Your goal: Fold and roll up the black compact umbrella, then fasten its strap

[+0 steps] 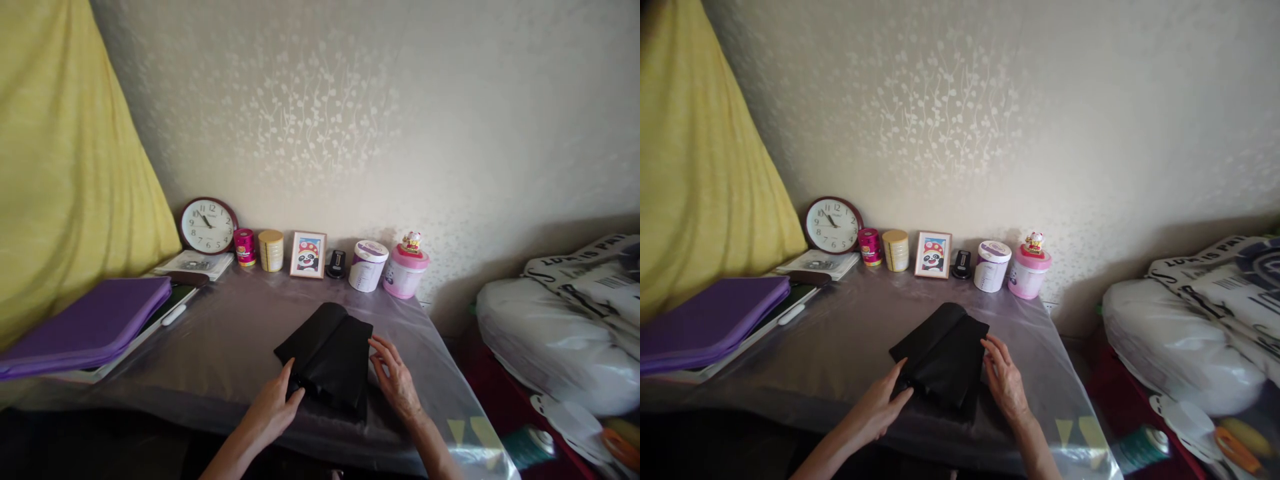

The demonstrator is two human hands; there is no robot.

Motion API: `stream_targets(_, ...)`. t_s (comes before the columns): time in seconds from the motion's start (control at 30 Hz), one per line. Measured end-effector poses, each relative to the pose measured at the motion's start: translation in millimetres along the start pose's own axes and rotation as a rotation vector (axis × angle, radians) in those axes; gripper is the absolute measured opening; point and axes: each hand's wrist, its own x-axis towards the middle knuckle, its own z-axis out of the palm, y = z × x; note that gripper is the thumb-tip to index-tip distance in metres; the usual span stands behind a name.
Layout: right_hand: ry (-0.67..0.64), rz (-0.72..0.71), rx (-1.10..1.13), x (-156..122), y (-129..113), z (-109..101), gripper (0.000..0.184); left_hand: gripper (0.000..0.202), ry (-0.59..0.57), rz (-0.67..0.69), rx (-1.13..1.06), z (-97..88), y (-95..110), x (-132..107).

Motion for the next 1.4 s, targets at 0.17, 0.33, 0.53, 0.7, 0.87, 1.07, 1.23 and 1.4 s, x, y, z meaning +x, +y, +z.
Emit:
stream_targets(0.17, -0.061, -0.134, 0.040, 3.5, -20.2, 1.8, 0.036, 0.062, -0.157, -0.054, -0.240, -2.8, 0.4, 0.3)
stream_targets(0.33, -0.084, -0.172, 0.083, 17.2, -29.7, 4.5, 0.031, 0.061, -0.182, -0.057, -0.268, -5.7, -0.3, 1.1)
stream_targets(0.53, 0.017, -0.155, 0.139, 55.3, -47.7, 15.7, 0.023, 0.059, -0.107, -0.010, -0.124, -7.0, -0.6, 2.1)
stream_targets(0.7, 0.053, -0.208, 0.139, 89.9, -59.6, 39.3, 0.023, 0.058, 0.029, 0.048, 0.142, -1.2, 1.6, 1.7)
stream_targets(0.87, 0.001, -0.200, 0.058, 105.6, -69.3, 67.1, 0.025, 0.056, 0.047, 0.061, 0.333, 12.2, 9.2, -4.0)
stream_targets(1.07, -0.133, -0.207, -0.098, 105.3, -72.7, 92.5, 0.024, 0.055, 0.058, 0.062, 0.398, 18.9, 14.7, -5.3)
stream_targets(1.23, -0.235, -0.228, -0.236, 105.9, -74.2, 97.4, 0.023, 0.056, 0.061, 0.096, 0.352, 18.0, 7.4, -3.2)
stream_targets(1.4, -0.248, -0.246, -0.280, 107.6, -74.9, 97.4, 0.023, 0.065, 0.091, 0.064, 0.280, 13.3, 6.4, -10.2)
